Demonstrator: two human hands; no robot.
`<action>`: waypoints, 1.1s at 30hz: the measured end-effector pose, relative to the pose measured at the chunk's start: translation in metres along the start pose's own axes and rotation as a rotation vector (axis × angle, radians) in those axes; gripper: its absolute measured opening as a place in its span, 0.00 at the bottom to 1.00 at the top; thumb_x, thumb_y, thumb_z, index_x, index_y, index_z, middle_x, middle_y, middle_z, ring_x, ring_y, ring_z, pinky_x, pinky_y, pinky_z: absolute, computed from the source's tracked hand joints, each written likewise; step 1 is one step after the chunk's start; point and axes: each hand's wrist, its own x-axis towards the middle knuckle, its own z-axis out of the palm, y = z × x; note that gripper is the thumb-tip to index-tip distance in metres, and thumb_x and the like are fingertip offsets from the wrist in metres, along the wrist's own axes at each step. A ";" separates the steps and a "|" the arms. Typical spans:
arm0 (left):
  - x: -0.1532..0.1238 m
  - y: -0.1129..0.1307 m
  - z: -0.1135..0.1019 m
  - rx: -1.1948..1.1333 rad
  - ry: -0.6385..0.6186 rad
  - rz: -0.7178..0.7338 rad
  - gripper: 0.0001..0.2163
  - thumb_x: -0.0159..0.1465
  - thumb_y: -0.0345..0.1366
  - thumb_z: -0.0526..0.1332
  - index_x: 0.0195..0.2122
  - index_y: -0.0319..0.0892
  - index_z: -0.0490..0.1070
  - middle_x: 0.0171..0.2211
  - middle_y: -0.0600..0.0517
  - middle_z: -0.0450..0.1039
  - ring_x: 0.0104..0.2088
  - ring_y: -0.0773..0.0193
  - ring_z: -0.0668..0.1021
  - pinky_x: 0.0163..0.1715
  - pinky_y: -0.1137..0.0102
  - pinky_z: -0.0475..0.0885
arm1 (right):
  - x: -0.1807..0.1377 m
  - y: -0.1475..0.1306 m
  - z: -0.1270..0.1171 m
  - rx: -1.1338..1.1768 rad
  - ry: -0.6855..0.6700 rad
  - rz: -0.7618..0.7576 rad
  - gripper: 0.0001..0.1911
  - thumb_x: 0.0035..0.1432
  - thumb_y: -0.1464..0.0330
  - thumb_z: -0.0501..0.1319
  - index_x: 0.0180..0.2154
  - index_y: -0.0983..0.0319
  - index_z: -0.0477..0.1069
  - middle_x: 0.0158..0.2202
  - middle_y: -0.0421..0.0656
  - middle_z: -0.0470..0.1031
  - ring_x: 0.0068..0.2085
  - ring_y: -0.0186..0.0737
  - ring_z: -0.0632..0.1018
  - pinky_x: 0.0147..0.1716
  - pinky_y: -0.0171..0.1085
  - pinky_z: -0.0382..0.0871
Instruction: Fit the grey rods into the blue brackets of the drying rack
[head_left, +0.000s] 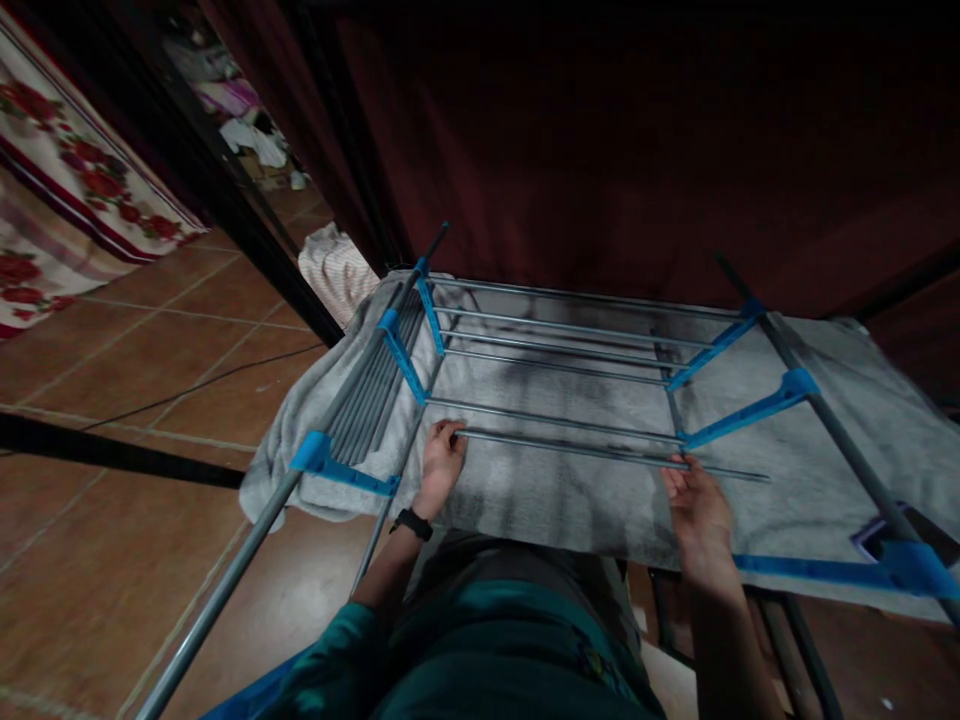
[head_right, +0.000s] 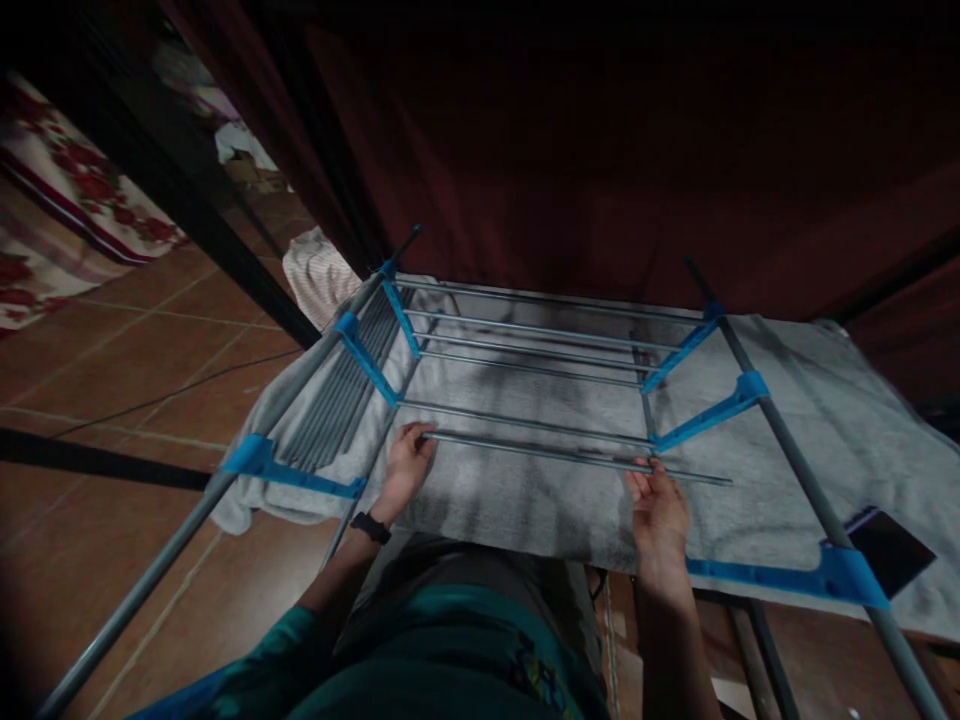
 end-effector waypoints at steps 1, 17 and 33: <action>-0.001 0.001 0.000 0.031 -0.004 0.023 0.12 0.63 0.29 0.61 0.46 0.43 0.78 0.47 0.45 0.73 0.50 0.54 0.78 0.57 0.57 0.75 | -0.001 0.001 0.001 -0.004 -0.007 0.014 0.08 0.52 0.69 0.70 0.36 0.60 0.76 0.37 0.38 0.79 0.38 0.32 0.81 0.49 0.36 0.77; -0.012 0.008 -0.004 0.372 -0.072 0.244 0.14 0.70 0.31 0.54 0.52 0.42 0.76 0.49 0.43 0.75 0.53 0.50 0.74 0.58 0.54 0.71 | -0.011 0.009 0.007 -0.058 -0.003 0.063 0.07 0.50 0.70 0.69 0.34 0.58 0.76 0.36 0.37 0.79 0.40 0.35 0.81 0.52 0.40 0.77; -0.018 0.018 -0.005 0.539 -0.169 0.291 0.15 0.72 0.32 0.52 0.55 0.45 0.73 0.54 0.43 0.75 0.54 0.51 0.74 0.56 0.55 0.68 | -0.003 0.021 0.000 -0.096 -0.040 0.104 0.07 0.50 0.69 0.69 0.34 0.58 0.76 0.36 0.38 0.79 0.40 0.35 0.82 0.54 0.42 0.78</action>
